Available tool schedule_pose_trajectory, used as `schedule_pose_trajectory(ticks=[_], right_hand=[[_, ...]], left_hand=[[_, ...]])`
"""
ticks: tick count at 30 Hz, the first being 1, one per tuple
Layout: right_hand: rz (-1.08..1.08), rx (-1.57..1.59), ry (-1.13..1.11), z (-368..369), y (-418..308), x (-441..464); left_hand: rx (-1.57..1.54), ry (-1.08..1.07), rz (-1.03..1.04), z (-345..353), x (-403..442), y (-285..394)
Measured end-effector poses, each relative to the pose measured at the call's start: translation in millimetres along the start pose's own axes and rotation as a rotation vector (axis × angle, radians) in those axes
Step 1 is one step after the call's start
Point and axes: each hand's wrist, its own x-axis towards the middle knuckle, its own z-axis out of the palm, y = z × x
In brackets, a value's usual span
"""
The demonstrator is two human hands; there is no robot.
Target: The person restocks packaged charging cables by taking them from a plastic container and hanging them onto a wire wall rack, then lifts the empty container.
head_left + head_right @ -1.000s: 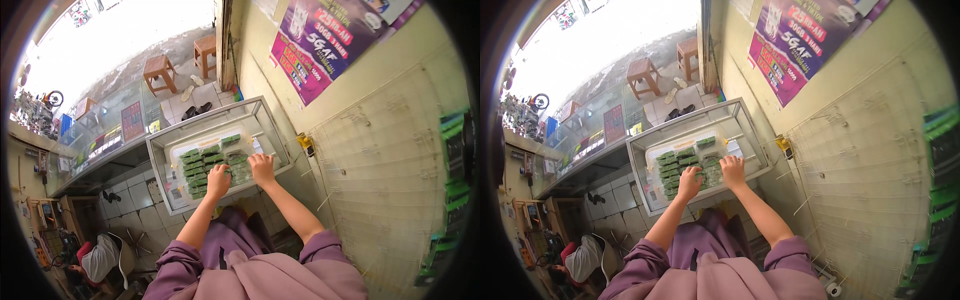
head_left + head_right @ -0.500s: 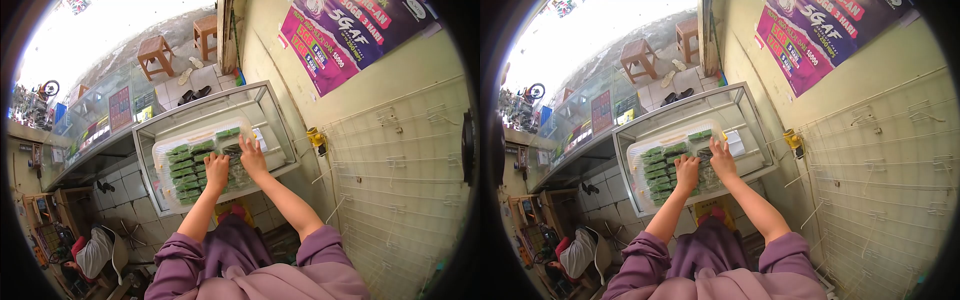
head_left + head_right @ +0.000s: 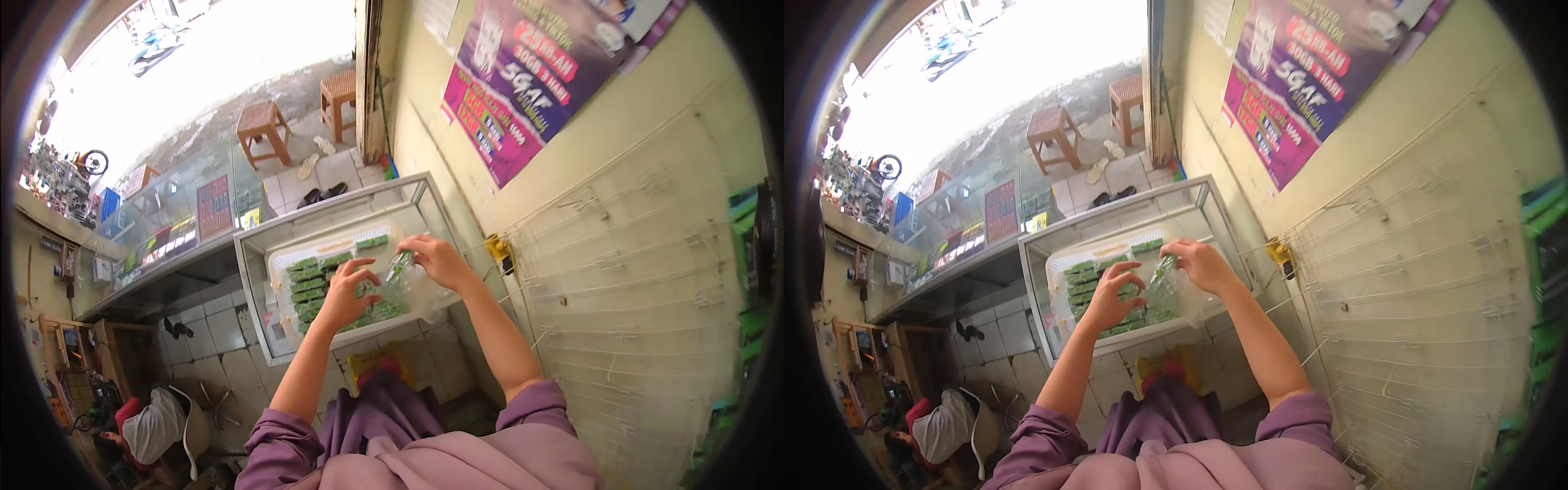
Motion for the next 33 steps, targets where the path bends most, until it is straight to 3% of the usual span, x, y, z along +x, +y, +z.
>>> schedule_pose_trajectory(ticks=[2,3,4,5,6,8,12,14,15,16,19,24,26,28,30,31,33], right_hand=[[-0.044,0.134,-0.086,-33.6,-36.8,-5.8],[-0.064,0.114,-0.068,-51.8,-58.6,-7.6],[-0.018,0.194,-0.191,-69.4,-82.2,-11.3],[0.032,0.271,-0.312,-84.9,-101.9,-16.0],[0.017,0.250,-0.293,-96.2,-116.7,-19.7],[-0.008,0.443,-0.398,-117.3,-145.8,-27.9],[-0.057,0.403,-0.233,-144.4,-192.8,-40.7],[-0.090,0.555,0.004,-159.1,-218.5,-50.7],[0.037,0.648,0.040,-170.5,-227.5,-60.2],[0.162,0.743,0.076,-181.3,-235.4,-69.3],[0.086,0.641,-0.002,-185.2,-239.7,-94.8],[0.119,0.578,0.119,-184.8,-239.6,-117.4],[0.125,0.647,0.183,-176.6,-213.7,-116.3],[0.110,0.583,0.175,-166.9,-222.7,-118.6],[-0.082,0.861,0.330,-146.0,-226.9,-119.0],[-0.198,0.738,0.455,-136.3,-220.0,-113.0],[-0.271,0.795,0.441,-123.5,-211.8,-117.4]], left_hand=[[-0.386,-0.152,0.109,-32.2,-3.4,33.7],[-0.411,-0.212,0.210,-40.9,-3.3,36.4],[-0.401,-0.202,0.239,-52.8,-4.6,48.8],[-0.541,-0.302,0.256,-64.3,-5.9,63.4],[-0.676,-0.409,0.272,-74.6,-7.1,75.0],[-0.633,-0.424,0.406,-85.1,-7.8,92.2],[-0.486,-0.454,0.462,-126.3,-18.1,163.3],[-0.700,-0.404,0.262,-135.8,-24.9,181.9],[-0.784,-0.272,0.299,-129.2,-23.5,183.0],[-0.777,-0.272,0.323,-129.8,-22.3,187.1],[-0.862,-0.115,0.481,-131.1,-19.6,195.9],[-1.039,-0.281,0.565,-133.5,-29.9,216.1],[-1.025,-0.414,0.421,-139.0,-36.7,228.9],[-1.037,-0.327,0.515,-145.1,-53.6,263.1],[-1.219,-0.218,0.428,-151.0,-61.4,287.0],[-1.181,-0.140,0.403,-151.4,-57.7,290.0],[-1.166,-0.046,0.445,-148.3,-47.8,295.3]])
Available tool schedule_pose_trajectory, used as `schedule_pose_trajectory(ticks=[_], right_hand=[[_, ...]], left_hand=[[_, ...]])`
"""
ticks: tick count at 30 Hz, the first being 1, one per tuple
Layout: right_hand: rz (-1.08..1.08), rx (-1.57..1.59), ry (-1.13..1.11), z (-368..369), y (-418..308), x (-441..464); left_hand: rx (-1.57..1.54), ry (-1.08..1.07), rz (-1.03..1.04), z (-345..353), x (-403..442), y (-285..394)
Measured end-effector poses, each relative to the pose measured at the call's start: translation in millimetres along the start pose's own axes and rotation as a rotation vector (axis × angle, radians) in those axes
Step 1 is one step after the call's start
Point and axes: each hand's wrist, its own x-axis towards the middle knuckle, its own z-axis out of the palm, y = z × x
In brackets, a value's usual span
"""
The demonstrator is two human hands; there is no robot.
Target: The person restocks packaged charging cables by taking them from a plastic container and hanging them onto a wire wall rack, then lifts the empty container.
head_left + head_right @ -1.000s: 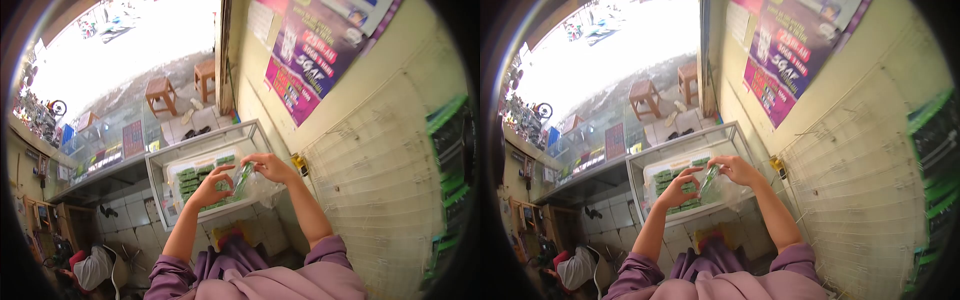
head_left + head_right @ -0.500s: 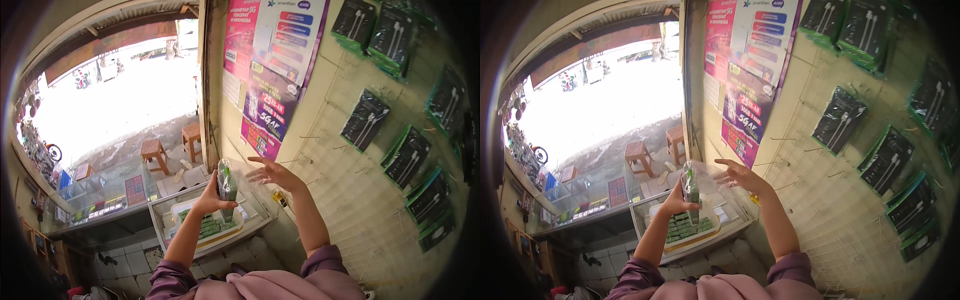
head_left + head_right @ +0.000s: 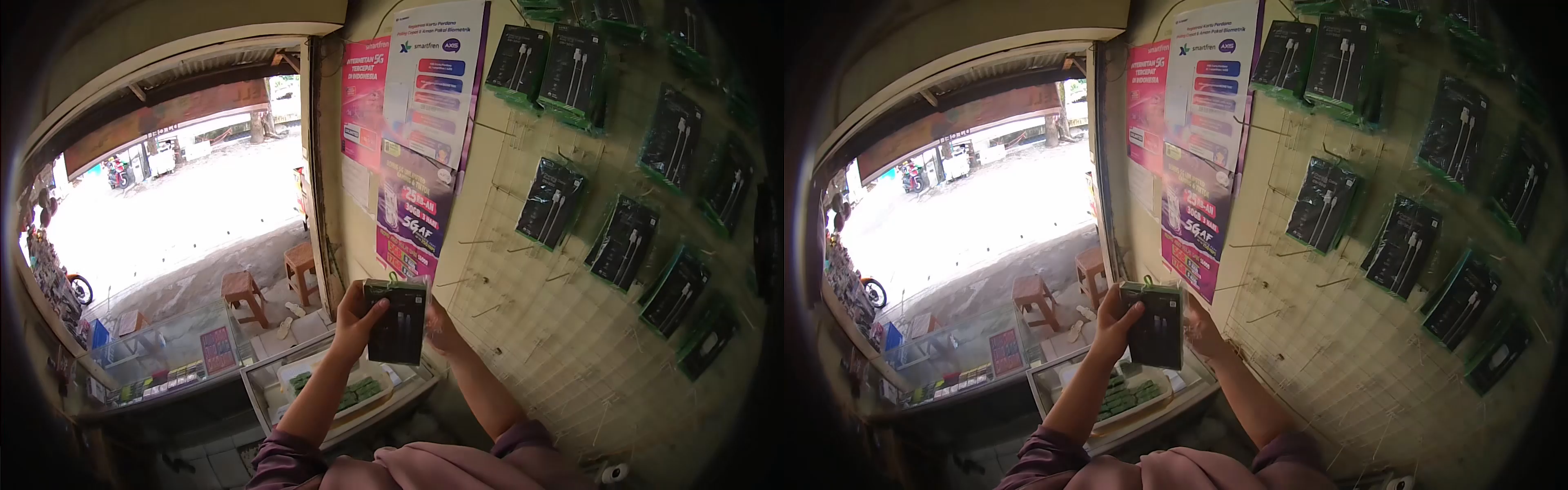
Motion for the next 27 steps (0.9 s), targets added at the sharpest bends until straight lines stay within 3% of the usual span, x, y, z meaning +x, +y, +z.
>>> schedule_pose_trajectory(ticks=[2,5,7,9,11,14,16,19,20,24,26,27], right_hand=[[-0.047,0.077,-0.030,5.2,10.4,-10.6],[0.070,0.256,0.049,1.7,24.2,-21.4],[0.019,0.312,0.147,7.5,6.1,-22.8],[-0.157,0.185,0.177,11.9,-25.3,-19.1],[-0.052,-0.283,0.236,-5.6,-40.7,-15.7],[-0.168,-0.516,0.398,25.7,-116.5,7.6],[-0.416,-0.959,0.543,23.9,-141.5,23.5],[-0.476,-0.721,0.361,-2.3,-145.1,57.9],[-0.375,-0.670,0.363,-7.9,-146.2,62.0],[-0.410,-0.736,0.485,-20.5,-153.9,100.6],[-0.674,-0.798,0.569,-25.7,-160.1,126.7],[-0.679,-0.793,0.566,-28.8,-161.6,135.1]], left_hand=[[0.053,0.074,0.112,-5.9,10.5,-12.6],[-0.169,0.121,0.081,12.3,31.2,4.2],[-0.175,0.076,0.093,18.7,48.7,9.1],[-0.150,0.092,0.092,27.6,68.1,12.0],[-0.106,0.053,0.102,42.9,88.3,20.5],[0.043,-0.004,0.160,66.8,119.0,33.1],[0.104,-0.065,0.218,80.1,141.1,36.8],[0.147,-0.108,0.266,95.8,173.6,41.5],[0.164,-0.116,0.265,98.8,183.7,41.5],[0.117,-0.093,0.239,100.9,212.9,27.1],[0.101,-0.154,0.355,96.0,208.9,16.2],[0.107,-0.153,0.360,91.0,211.6,9.8]])
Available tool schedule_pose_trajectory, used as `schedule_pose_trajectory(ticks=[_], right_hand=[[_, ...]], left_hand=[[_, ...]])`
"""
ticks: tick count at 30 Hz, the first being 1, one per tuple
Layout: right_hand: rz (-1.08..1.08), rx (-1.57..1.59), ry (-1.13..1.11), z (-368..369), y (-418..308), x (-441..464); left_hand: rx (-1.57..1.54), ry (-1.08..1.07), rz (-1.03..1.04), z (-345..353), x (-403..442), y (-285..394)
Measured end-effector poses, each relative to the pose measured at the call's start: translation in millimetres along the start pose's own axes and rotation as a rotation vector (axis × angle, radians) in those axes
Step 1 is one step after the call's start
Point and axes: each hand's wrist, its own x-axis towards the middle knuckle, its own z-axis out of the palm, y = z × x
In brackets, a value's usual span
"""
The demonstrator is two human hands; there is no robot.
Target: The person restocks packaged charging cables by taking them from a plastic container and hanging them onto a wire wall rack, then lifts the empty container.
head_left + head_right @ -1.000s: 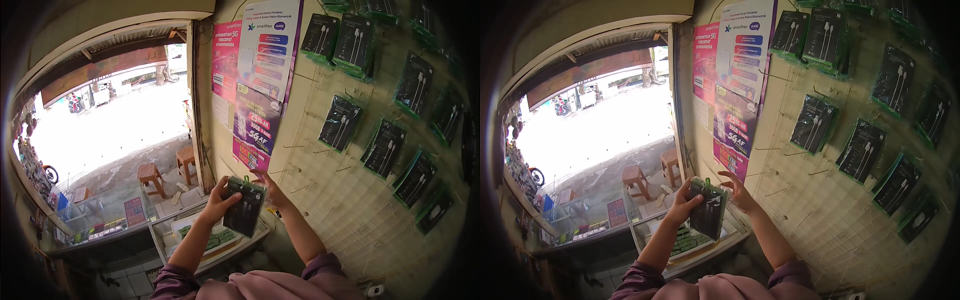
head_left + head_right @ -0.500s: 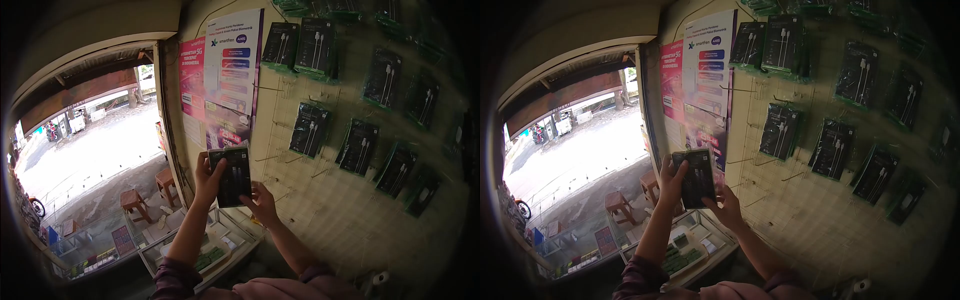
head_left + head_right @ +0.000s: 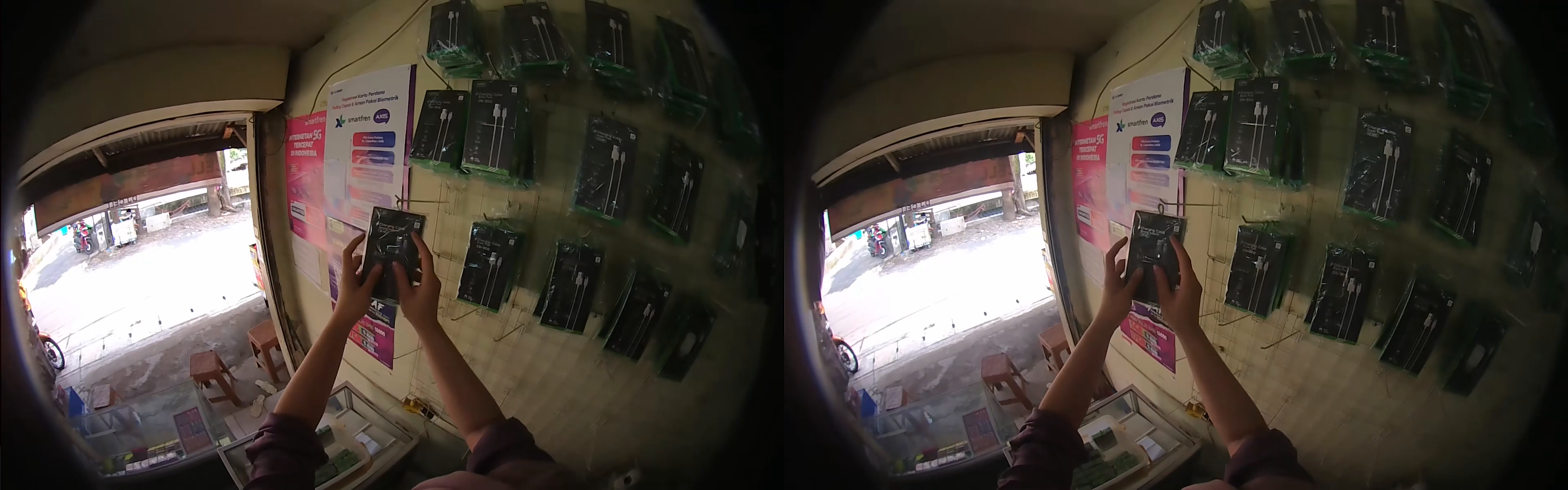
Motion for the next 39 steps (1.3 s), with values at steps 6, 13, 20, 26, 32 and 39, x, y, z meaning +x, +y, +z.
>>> schedule_pose_trajectory(ticks=[6,13,20,26,32,39], right_hand=[[-0.149,-0.095,0.025,12.6,18.6,23.2],[-0.099,-0.161,0.036,13.8,41.2,21.5],[-0.016,-0.434,0.069,-1.7,82.5,4.4],[0.074,-0.511,0.189,-6.6,139.5,2.9],[0.101,-0.706,0.216,-6.6,157.6,-5.4],[0.068,-0.631,0.078,14.4,104.4,-54.1]], left_hand=[[0.113,-0.069,0.087,-14.1,15.9,-23.2],[0.056,-0.067,-0.152,-14.9,20.6,-35.8],[0.063,-0.175,-0.020,2.9,53.6,-121.2],[0.251,-0.287,0.093,41.6,81.2,-159.7],[0.260,-0.384,-0.175,34.3,76.9,-179.3],[0.502,-0.267,-0.038,-23.0,5.3,-144.7]])
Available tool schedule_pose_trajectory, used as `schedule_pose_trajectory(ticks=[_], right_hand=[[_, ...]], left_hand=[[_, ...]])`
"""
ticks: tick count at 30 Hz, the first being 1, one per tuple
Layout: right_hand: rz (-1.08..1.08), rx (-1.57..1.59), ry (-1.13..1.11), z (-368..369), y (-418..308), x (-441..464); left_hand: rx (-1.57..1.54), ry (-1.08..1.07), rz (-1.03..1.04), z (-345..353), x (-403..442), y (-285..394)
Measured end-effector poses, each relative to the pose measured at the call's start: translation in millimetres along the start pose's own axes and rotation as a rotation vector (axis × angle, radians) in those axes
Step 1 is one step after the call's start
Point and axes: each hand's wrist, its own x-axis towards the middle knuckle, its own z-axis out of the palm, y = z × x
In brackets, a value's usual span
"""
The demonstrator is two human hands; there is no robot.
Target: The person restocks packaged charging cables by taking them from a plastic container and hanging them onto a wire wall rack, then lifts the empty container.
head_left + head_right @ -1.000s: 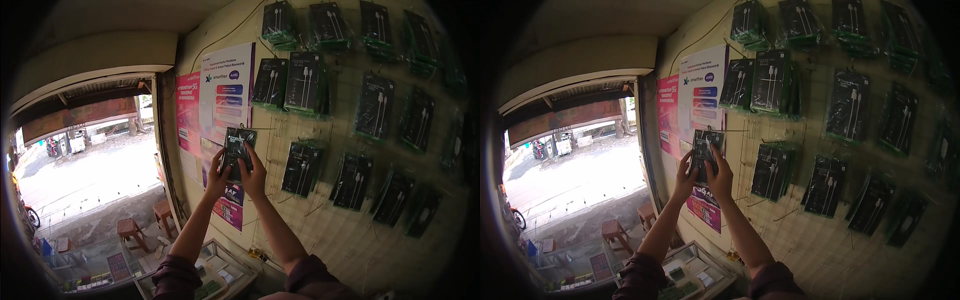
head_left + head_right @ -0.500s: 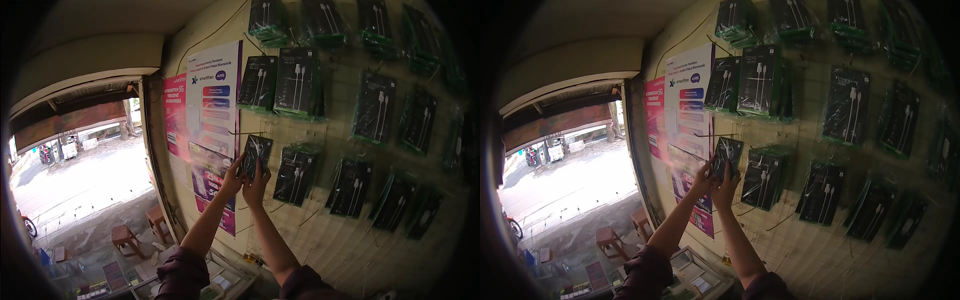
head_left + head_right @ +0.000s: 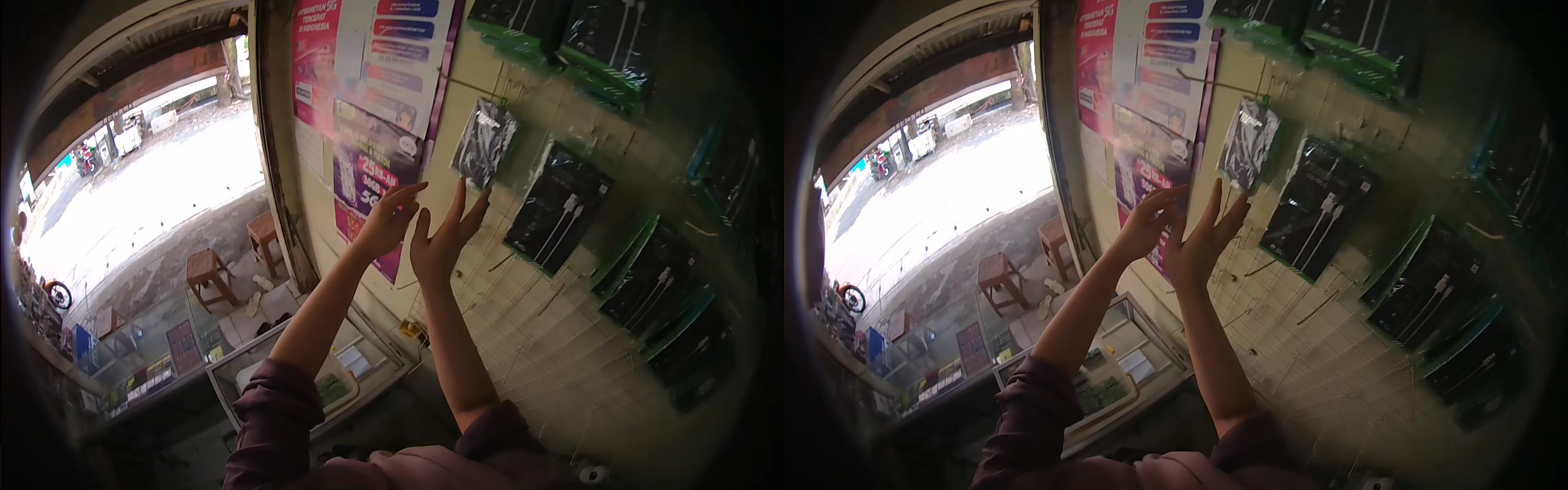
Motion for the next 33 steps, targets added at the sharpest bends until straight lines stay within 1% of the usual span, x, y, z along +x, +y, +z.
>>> schedule_pose_trajectory(ticks=[1,2,3,5,7,9,11,13,14,15,16,17,18,19,20,21,23,24,26,27,28,29,30,32,33], right_hand=[[-0.075,0.084,-0.028,-5.3,-13.9,-13.0],[-0.107,0.142,-0.067,-8.1,-26.9,-32.3],[-0.084,0.149,-0.124,-7.3,-33.8,-59.1],[-0.138,0.232,-0.316,-7.1,-44.8,-114.2],[-0.103,0.276,-0.513,2.8,-44.3,-172.5],[-0.070,0.235,-0.732,23.0,-26.8,-237.9],[-0.059,0.225,-0.846,39.1,-2.9,-302.5],[-0.153,0.185,-1.055,54.2,21.8,-363.4],[-0.146,0.197,-1.079,63.0,33.3,-390.4],[-0.217,0.172,-1.139,72.7,46.3,-416.1],[-0.288,0.146,-1.198,78.8,57.4,-438.8],[-0.287,0.152,-1.215,87.8,68.5,-459.5],[-0.380,0.104,-1.262,98.5,78.5,-478.0],[-0.474,0.057,-1.303,108.9,82.9,-490.3],[-0.546,0.047,-1.243,118.9,86.4,-500.7],[-0.546,0.047,-1.253,127.2,86.2,-502.6],[-0.749,-0.129,-1.483,141.8,81.6,-498.1],[-0.753,-0.129,-1.487,147.5,84.1,-504.3],[-0.754,-0.017,-1.398,158.7,87.3,-514.9],[-0.756,-0.019,-1.401,163.5,87.2,-514.5],[-0.766,-0.053,-1.457,167.2,87.4,-513.9],[-0.774,-0.088,-1.512,169.9,87.1,-512.8],[-0.775,-0.089,-1.513,172.2,88.0,-513.5],[-0.812,-0.189,-1.593,176.6,89.6,-513.2],[-0.814,-0.190,-1.592,176.9,92.8,-515.4]], left_hand=[[-0.003,0.012,-0.054,-9.9,-23.1,6.5],[-0.063,0.020,-0.143,-19.8,-46.7,13.2],[-0.125,0.032,-0.232,-29.7,-71.6,16.4],[-0.045,0.025,-0.321,-49.2,-122.1,12.3],[0.020,0.020,-0.497,-62.0,-181.8,-7.3],[0.054,0.062,-0.594,-63.6,-249.4,-37.8],[0.138,0.070,-0.801,-56.7,-319.6,-69.6],[0.215,0.074,-0.870,-44.0,-394.1,-102.4],[0.238,0.070,-0.939,-37.7,-426.6,-115.2],[0.304,0.078,-1.001,-28.9,-452.5,-124.2],[0.414,0.023,-1.054,-20.2,-474.7,-129.9],[0.524,-0.035,-1.100,-12.5,-493.9,-137.1],[0.518,-0.034,-1.117,-3.0,-511.9,-145.9],[0.689,-0.083,-1.101,6.0,-526.7,-154.8],[0.859,-0.135,-1.074,12.5,-539.8,-163.5],[0.853,-0.136,-1.083,17.5,-547.7,-171.0],[0.969,-0.214,-1.062,24.9,-557.9,-184.6],[1.020,-0.185,-1.005,27.6,-560.8,-189.2],[1.021,-0.186,-1.023,30.9,-564.8,-196.8],[1.022,-0.188,-1.038,32.9,-566.6,-200.2],[1.019,-0.186,-1.040,34.6,-568.9,-202.8],[1.046,-0.178,-0.995,35.7,-570.7,-205.0],[1.074,-0.169,-0.948,35.7,-571.6,-206.6],[1.080,-0.185,-0.938,34.1,-570.7,-212.9],[1.085,-0.203,-0.928,33.5,-569.9,-215.2]])
